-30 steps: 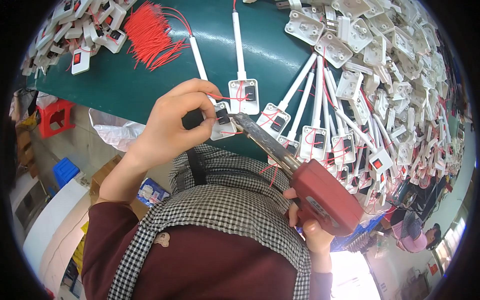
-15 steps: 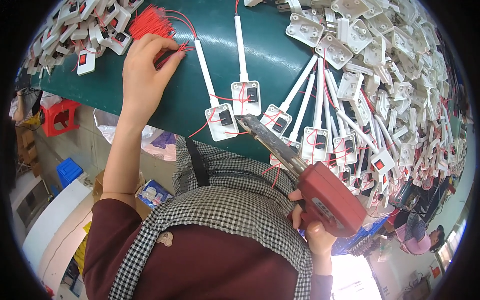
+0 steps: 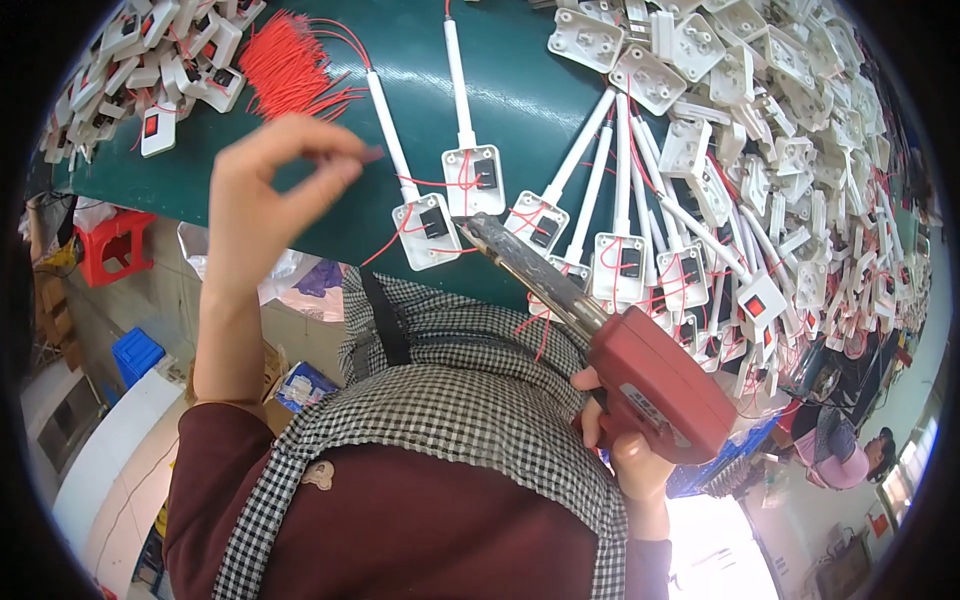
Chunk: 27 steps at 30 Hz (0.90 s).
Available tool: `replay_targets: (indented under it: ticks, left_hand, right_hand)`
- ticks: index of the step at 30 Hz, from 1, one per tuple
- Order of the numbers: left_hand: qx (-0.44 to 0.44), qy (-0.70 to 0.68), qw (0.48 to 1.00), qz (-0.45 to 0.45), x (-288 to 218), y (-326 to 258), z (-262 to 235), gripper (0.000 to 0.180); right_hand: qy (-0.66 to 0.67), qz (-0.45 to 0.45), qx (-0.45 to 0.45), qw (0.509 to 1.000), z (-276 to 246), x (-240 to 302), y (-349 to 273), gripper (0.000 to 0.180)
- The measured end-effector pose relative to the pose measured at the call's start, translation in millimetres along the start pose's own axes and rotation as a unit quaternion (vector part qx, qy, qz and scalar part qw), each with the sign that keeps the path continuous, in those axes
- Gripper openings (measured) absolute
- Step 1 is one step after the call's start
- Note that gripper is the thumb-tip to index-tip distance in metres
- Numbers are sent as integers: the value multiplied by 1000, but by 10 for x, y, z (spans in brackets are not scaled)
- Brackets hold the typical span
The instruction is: Using a hot glue gun to assemble and secure wires within plastic electrical switch components.
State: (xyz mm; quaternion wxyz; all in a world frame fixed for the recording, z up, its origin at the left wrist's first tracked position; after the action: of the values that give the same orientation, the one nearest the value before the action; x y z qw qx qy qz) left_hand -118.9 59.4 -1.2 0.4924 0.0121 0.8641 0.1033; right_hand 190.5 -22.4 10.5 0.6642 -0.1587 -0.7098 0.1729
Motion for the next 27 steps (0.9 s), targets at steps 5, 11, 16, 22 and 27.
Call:
replay_targets:
  ticks: [5, 11, 16, 22, 27]
  left_hand:
    - [71, 17, 997, 32, -180, -279, 289, 16]
    - [15, 68, 995, 70, -176, -352, 372, 19]
    - [32, 67, 996, 59, -178, -364, 375, 19]
    - [18, 48, 998, 47, -159, -362, 374, 19]
    - [19, 56, 997, 56, -157, -364, 375, 19]
  right_hand:
    - [18, 0, 18, 1000, 8, 6, 6, 83]
    - [20, 15, 56, 998, 25, -50, 11, 78]
    - [32, 26, 73, 996, 65, -47, 21, 76]
    - [40, 40, 70, 996, 80, -51, 20, 74]
    - [36, 48, 65, 996, 92, -52, 19, 73]
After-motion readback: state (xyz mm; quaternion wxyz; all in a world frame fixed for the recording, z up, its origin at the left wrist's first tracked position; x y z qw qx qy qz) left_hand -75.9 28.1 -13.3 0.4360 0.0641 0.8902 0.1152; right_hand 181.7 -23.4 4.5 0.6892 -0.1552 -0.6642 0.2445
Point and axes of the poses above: each hand's wrist, its own y-axis towards the middle knuckle, its own z-axis out of the palm, x = y × z, the point moved 5 cm from there along y, towards the middle knuckle, and after that the axes turned 8 degrees about -x, right-handed, at the moved point
